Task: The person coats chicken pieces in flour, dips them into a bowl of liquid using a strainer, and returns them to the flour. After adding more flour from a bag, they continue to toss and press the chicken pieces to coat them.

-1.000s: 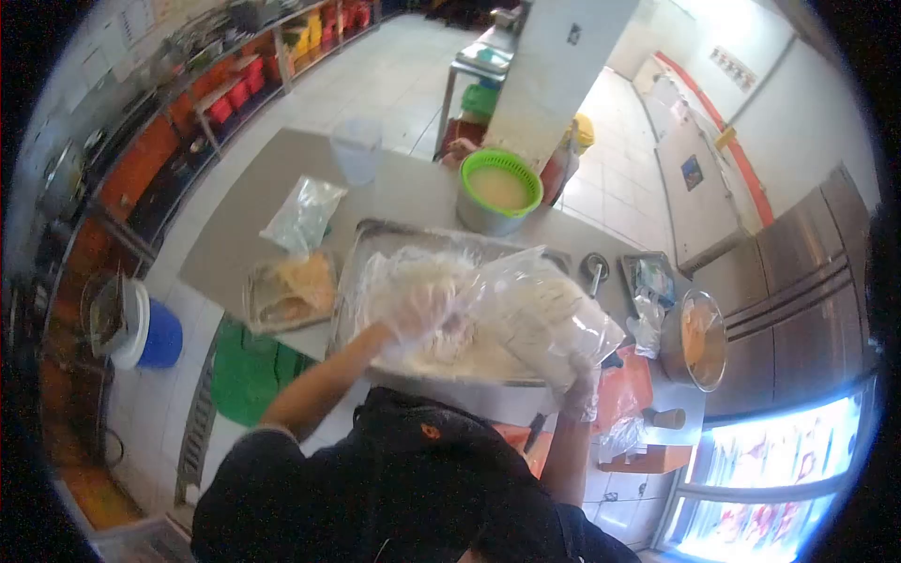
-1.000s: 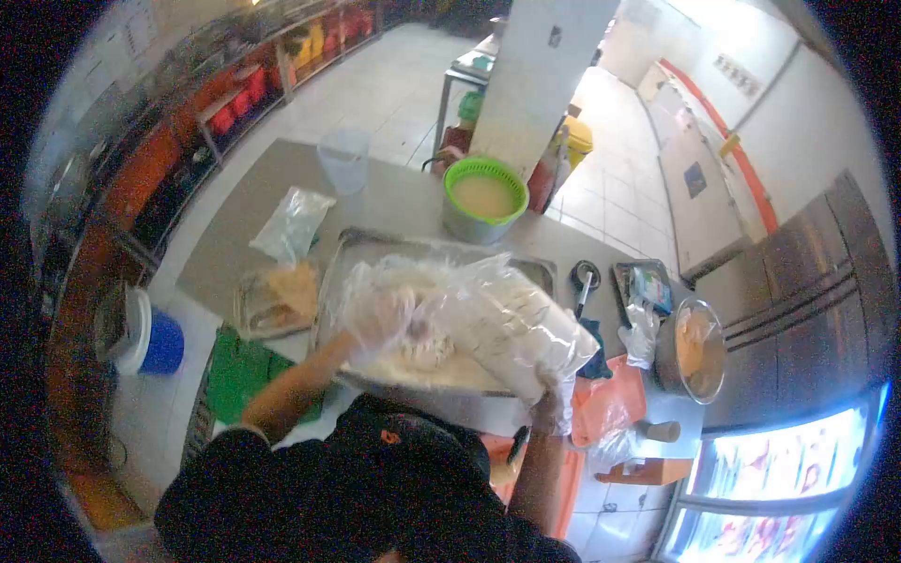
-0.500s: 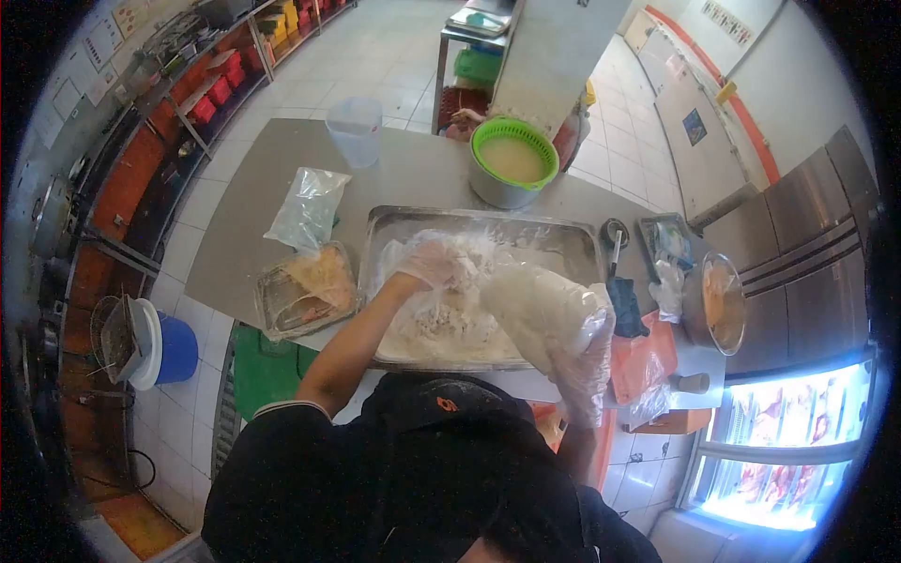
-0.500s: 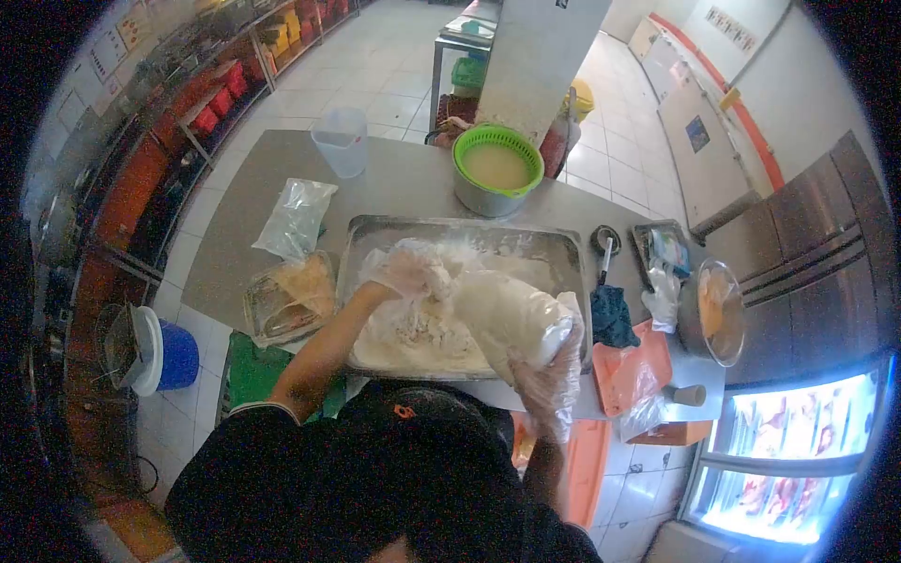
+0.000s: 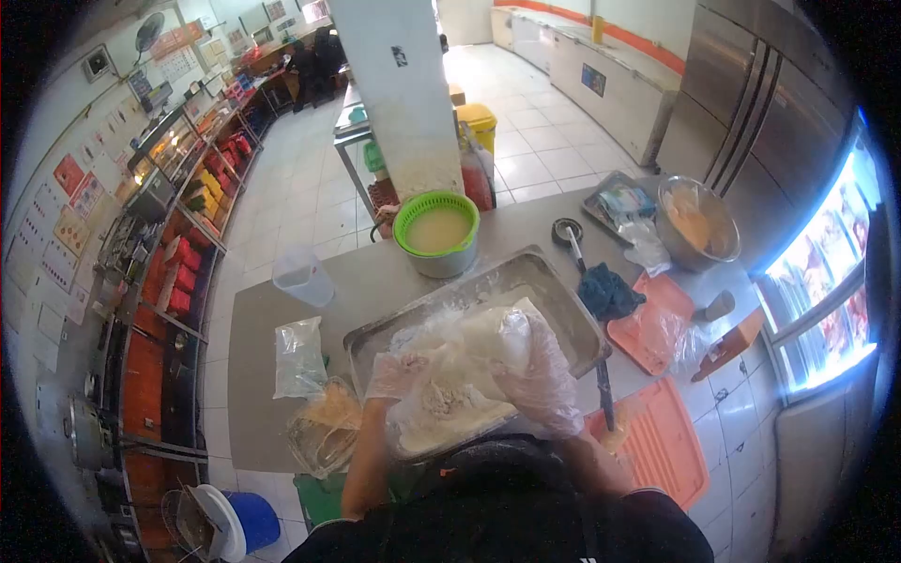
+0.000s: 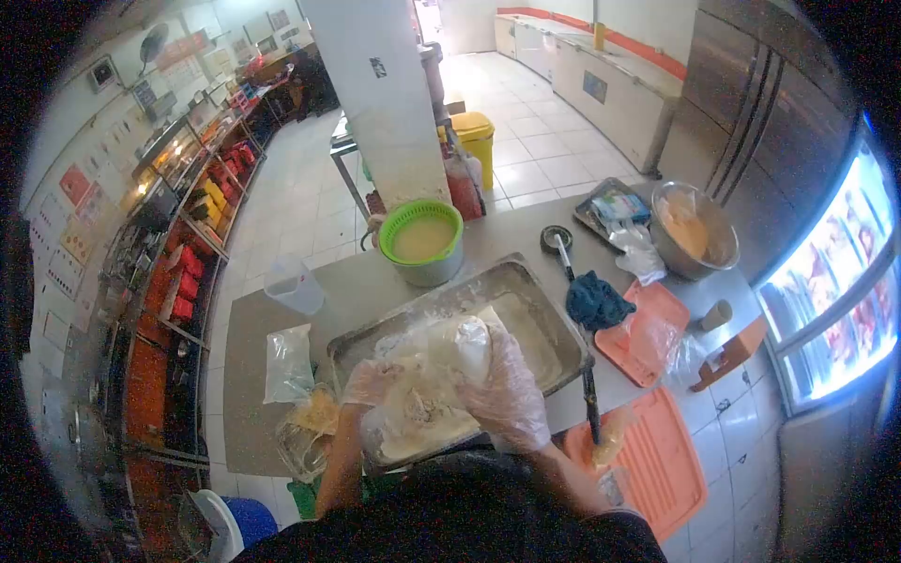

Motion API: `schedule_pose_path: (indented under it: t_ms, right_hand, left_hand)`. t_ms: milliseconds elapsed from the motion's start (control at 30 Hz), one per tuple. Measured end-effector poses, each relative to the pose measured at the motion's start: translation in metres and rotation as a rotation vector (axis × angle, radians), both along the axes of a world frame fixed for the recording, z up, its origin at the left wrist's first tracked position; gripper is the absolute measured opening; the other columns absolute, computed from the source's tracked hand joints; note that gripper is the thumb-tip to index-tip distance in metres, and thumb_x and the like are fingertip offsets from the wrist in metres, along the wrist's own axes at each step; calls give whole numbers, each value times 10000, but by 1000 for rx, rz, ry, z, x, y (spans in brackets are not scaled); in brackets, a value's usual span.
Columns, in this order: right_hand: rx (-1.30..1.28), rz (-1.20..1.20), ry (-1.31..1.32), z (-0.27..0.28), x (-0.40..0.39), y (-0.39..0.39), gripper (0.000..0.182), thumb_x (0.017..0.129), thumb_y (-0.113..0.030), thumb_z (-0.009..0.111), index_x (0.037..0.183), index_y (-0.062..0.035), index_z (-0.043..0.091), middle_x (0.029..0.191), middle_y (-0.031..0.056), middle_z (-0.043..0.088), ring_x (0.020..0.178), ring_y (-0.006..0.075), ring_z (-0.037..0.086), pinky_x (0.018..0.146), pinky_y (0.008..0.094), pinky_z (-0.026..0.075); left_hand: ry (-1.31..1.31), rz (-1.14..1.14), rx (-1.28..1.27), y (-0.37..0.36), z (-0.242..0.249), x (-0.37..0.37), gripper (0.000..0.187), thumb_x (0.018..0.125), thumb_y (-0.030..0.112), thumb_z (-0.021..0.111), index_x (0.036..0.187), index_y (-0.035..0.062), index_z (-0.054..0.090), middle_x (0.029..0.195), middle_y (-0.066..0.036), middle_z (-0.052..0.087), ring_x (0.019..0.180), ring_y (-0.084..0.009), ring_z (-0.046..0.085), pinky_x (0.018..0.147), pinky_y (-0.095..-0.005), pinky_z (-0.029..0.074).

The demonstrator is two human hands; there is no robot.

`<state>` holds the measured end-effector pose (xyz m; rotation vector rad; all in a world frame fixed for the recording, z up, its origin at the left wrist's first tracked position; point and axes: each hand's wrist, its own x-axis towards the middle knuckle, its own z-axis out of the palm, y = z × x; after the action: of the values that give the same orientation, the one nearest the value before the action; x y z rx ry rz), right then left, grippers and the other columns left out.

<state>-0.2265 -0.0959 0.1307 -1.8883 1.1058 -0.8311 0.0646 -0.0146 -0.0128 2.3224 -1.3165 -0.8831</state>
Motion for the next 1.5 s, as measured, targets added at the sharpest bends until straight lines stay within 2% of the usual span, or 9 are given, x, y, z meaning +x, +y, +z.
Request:
schedule_pose_path:
  t_ms: [267,367,500,600,767,1033,1200,1300,1500]
  right_hand:
    - [128,-27,-517,-60,-17,-41,686,893,-167,749,1474,-66,400,1253,162,597,1134,268,623,936,401,551]
    - [562,-128,-749,-29,-35,-41,639,913,-102,715,1470,-81,402,1246,134,602,1122,239,621,885,392,591]
    - [795,-110,-1034,-88,-58,-74,514,935,-146,663,1400,-9,492,1246,165,632,1070,286,686,803,414,635]
    - [1085,-17,-1150,-100,-71,-73,440,960,-258,605,1331,-21,580,1166,142,696,980,260,721,794,385,640]
    - [1629,187,-1581,-121,-82,-56,398,953,-311,616,1231,-26,641,1149,141,711,908,288,724,771,396,643]
    - [2120,227,-1585,-95,-105,-33,412,971,-307,608,1256,-12,642,1115,213,679,932,334,713,723,388,668]
    - [1907,437,-1538,-95,-155,-50,521,1000,-385,541,1359,-9,571,1113,252,672,888,311,708,670,357,658]
    - [1553,490,-1156,-95,-208,-67,522,1022,-423,490,1353,-32,586,1044,225,690,764,271,702,611,337,635]
    - [1105,-107,-483,-144,-284,-106,533,1059,-518,410,1253,-49,573,944,156,704,681,229,675,553,355,556]
  left_hand:
    - [48,308,-546,-3,1,-31,358,933,365,699,1067,38,754,857,-206,716,756,-230,698,723,-372,527]
    - [-8,311,-569,-14,38,-50,347,929,348,708,1086,42,755,912,-193,743,793,-292,720,743,-391,539]
    - [81,266,-746,-44,92,-77,273,940,229,744,1108,15,757,919,-63,777,899,-85,698,807,-298,555]
    - [389,175,-986,-77,100,-90,260,924,277,756,1035,42,751,858,-97,761,758,-142,690,726,-332,542]
    - [226,92,-856,-98,179,-124,235,902,163,806,1082,14,775,970,-42,773,890,-72,690,804,-256,559]
    - [186,-29,-805,-101,257,-185,252,908,156,801,1100,-3,768,997,-65,769,872,-94,690,804,-255,559]
    - [596,-35,-896,-124,257,-241,208,930,176,770,1087,39,769,894,-43,773,839,-79,704,773,-226,578]
    - [321,-161,-946,-138,260,-277,228,942,221,752,1069,33,778,887,-37,775,835,-84,706,758,-242,575]
    - [307,-352,-965,-185,217,-366,141,886,176,708,897,53,776,779,-143,730,662,-249,683,667,-369,550]
